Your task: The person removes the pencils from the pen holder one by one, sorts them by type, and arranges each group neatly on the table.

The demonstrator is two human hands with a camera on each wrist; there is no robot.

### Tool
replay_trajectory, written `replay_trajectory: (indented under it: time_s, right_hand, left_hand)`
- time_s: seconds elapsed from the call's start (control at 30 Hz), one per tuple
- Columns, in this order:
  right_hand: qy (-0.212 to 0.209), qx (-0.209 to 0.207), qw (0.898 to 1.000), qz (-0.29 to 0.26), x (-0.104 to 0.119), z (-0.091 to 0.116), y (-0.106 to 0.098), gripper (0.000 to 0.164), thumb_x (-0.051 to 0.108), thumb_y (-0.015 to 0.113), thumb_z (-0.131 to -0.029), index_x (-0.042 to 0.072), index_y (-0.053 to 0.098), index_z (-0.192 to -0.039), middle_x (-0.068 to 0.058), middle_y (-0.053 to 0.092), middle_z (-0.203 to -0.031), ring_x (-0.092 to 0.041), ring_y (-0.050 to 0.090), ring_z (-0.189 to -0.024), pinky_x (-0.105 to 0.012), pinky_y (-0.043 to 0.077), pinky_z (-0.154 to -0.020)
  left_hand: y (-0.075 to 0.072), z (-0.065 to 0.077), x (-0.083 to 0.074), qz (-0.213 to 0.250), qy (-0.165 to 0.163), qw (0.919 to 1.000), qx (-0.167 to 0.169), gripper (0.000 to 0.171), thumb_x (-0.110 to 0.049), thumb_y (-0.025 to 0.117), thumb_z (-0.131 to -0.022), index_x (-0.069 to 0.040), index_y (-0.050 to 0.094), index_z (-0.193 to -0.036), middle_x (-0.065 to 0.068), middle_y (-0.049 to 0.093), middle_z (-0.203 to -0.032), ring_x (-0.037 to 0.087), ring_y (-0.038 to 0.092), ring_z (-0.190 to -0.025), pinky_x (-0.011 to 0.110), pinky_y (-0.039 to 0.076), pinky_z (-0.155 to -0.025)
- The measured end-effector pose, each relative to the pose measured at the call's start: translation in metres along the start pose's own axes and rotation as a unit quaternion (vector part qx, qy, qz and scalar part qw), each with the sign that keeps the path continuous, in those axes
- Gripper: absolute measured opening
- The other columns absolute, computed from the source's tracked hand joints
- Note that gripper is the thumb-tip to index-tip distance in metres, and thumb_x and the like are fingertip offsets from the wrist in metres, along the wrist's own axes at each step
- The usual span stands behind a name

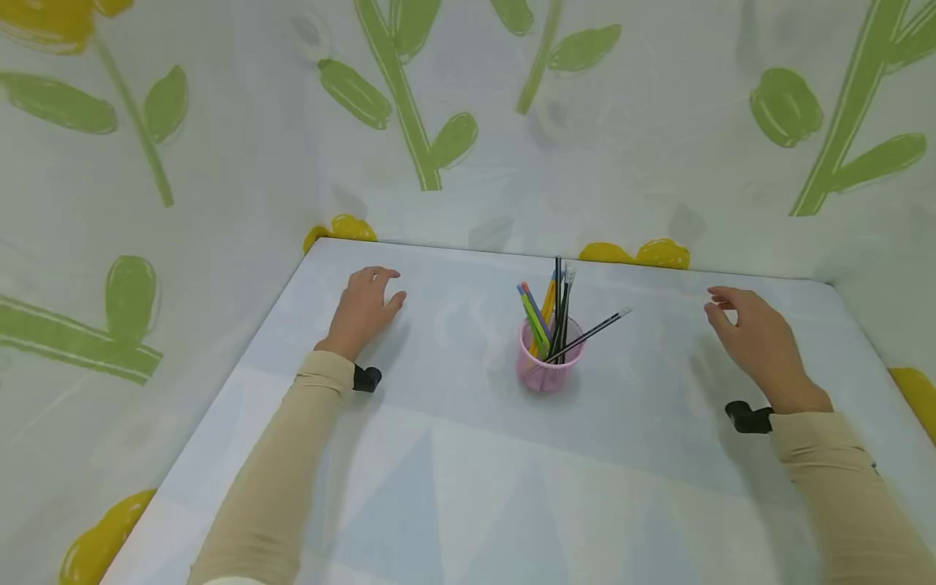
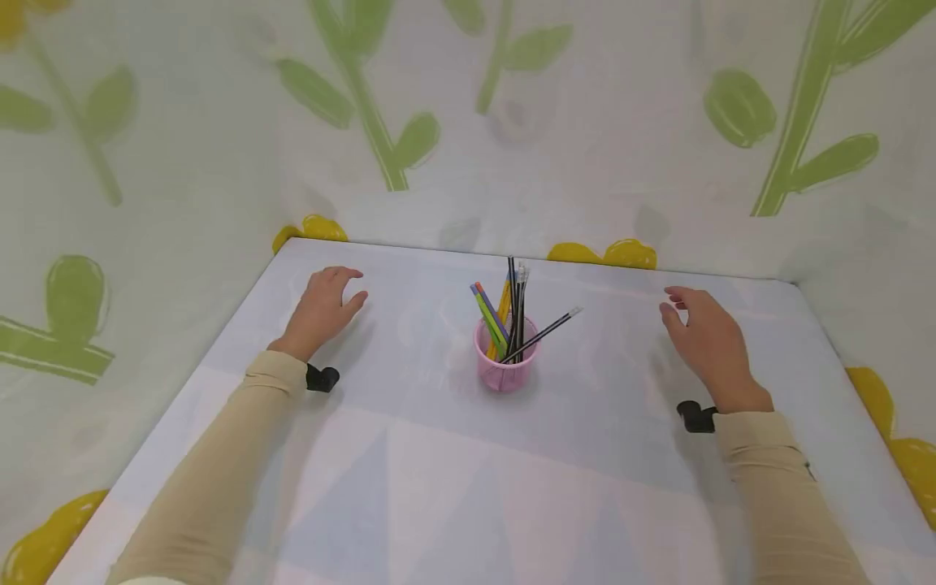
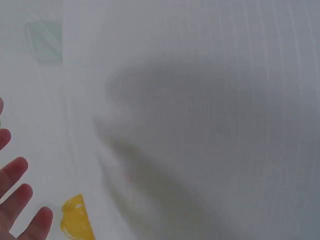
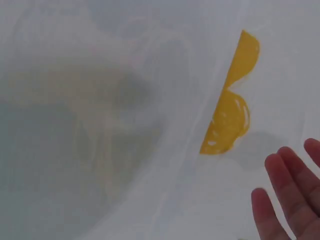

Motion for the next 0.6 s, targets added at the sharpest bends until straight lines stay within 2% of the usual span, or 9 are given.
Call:
replay_trajectory:
  time_s: [0.07, 0.13, 0.23, 0.33, 0.4, 0.43, 0.53, 0.6]
  right_hand:
    - [0.003, -0.011, 0.999, -0.045, 0.007, 0.006, 0.009, 0.047, 0.035, 0.036, -0.095, 0.003, 0.043, -0.128, -0.02, 0.049, -0.118, -0.037, 0.046, -0.101, -0.053, 0.037, -0.081]
    - [0.002, -0.027, 0.996, -0.081, 0.014, 0.012, 0.018, 0.044, 0.033, 0.036, -0.095, 0.005, 0.046, -0.127, -0.016, 0.053, -0.115, -0.031, 0.05, -0.099, -0.047, 0.04, -0.08]
    - [0.011, -0.042, 0.991, -0.128, 0.025, 0.018, 0.033, 0.041, 0.035, 0.038, -0.094, 0.01, 0.048, -0.126, -0.01, 0.058, -0.109, -0.022, 0.053, -0.095, -0.038, 0.043, -0.077]
    - [0.027, -0.051, 0.983, -0.177, 0.032, 0.019, 0.052, 0.041, 0.039, 0.039, -0.093, 0.016, 0.049, -0.125, -0.006, 0.06, -0.107, -0.018, 0.055, -0.092, -0.033, 0.045, -0.072]
    - [0.033, -0.05, 0.978, -0.202, 0.035, 0.017, 0.067, 0.042, 0.044, 0.039, -0.092, 0.021, 0.049, -0.126, -0.003, 0.059, -0.107, -0.017, 0.056, -0.091, -0.03, 0.046, -0.07]
    - [0.033, -0.053, 0.974, -0.216, 0.035, 0.016, 0.077, 0.043, 0.046, 0.038, -0.091, 0.023, 0.049, -0.126, -0.001, 0.059, -0.107, -0.016, 0.056, -0.091, -0.027, 0.046, -0.069]
    - [0.004, -0.057, 0.962, -0.267, 0.04, 0.015, 0.101, 0.044, 0.049, 0.04, -0.09, 0.026, 0.048, -0.126, 0.002, 0.058, -0.107, -0.012, 0.056, -0.091, -0.019, 0.046, -0.071]
    - [-0.019, -0.051, 0.952, -0.303, 0.051, 0.019, 0.109, 0.043, 0.045, 0.044, -0.09, 0.024, 0.046, -0.128, 0.001, 0.057, -0.11, -0.012, 0.055, -0.096, -0.018, 0.045, -0.076]
  left_hand:
    - [0.008, 0.004, -0.001, 0.058, -0.004, 0.9983, 0.0, 0.041, -0.034, 0.048, -0.09, -0.012, 0.047, -0.125, 0.009, 0.043, -0.126, 0.029, 0.035, -0.118, 0.043, 0.032, -0.095]
    - [0.017, 0.009, -0.006, 0.122, -0.013, 0.9924, 0.005, 0.04, -0.034, 0.048, -0.091, -0.015, 0.047, -0.125, 0.004, 0.047, -0.123, 0.024, 0.04, -0.115, 0.04, 0.035, -0.094]
    - [0.028, 0.016, -0.017, 0.207, -0.022, 0.9781, 0.013, 0.038, -0.038, 0.047, -0.09, -0.019, 0.049, -0.123, -0.002, 0.053, -0.116, 0.016, 0.047, -0.108, 0.036, 0.039, -0.089]
    - [0.038, 0.02, -0.034, 0.284, -0.026, 0.958, 0.029, 0.037, -0.042, 0.047, -0.09, -0.021, 0.052, -0.12, -0.006, 0.057, -0.11, 0.011, 0.051, -0.1, 0.033, 0.042, -0.085]
    - [0.046, 0.023, -0.046, 0.339, -0.024, 0.9392, 0.048, 0.038, -0.042, 0.048, -0.089, -0.019, 0.054, -0.118, -0.005, 0.059, -0.107, 0.01, 0.053, -0.097, 0.032, 0.044, -0.083]
    - [0.05, 0.024, -0.053, 0.371, -0.022, 0.9266, 0.06, 0.038, -0.041, 0.049, -0.089, -0.016, 0.054, -0.118, -0.004, 0.059, -0.107, 0.011, 0.054, -0.097, 0.033, 0.045, -0.082]
    - [0.062, 0.032, -0.074, 0.462, -0.012, 0.8816, 0.098, 0.042, -0.038, 0.05, -0.089, -0.009, 0.053, -0.119, 0.003, 0.059, -0.11, 0.017, 0.055, -0.101, 0.035, 0.045, -0.084]
    - [0.067, 0.041, -0.087, 0.511, -0.007, 0.8518, 0.115, 0.043, -0.036, 0.051, -0.09, -0.007, 0.052, -0.121, 0.006, 0.057, -0.115, 0.022, 0.051, -0.108, 0.037, 0.043, -0.087]
Point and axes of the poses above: each hand's wrist, its own z-axis away from the middle knuckle, its own y-axis out of the palm, x = y × z, the point moved 7 cm from there along -z, towards the middle knuckle
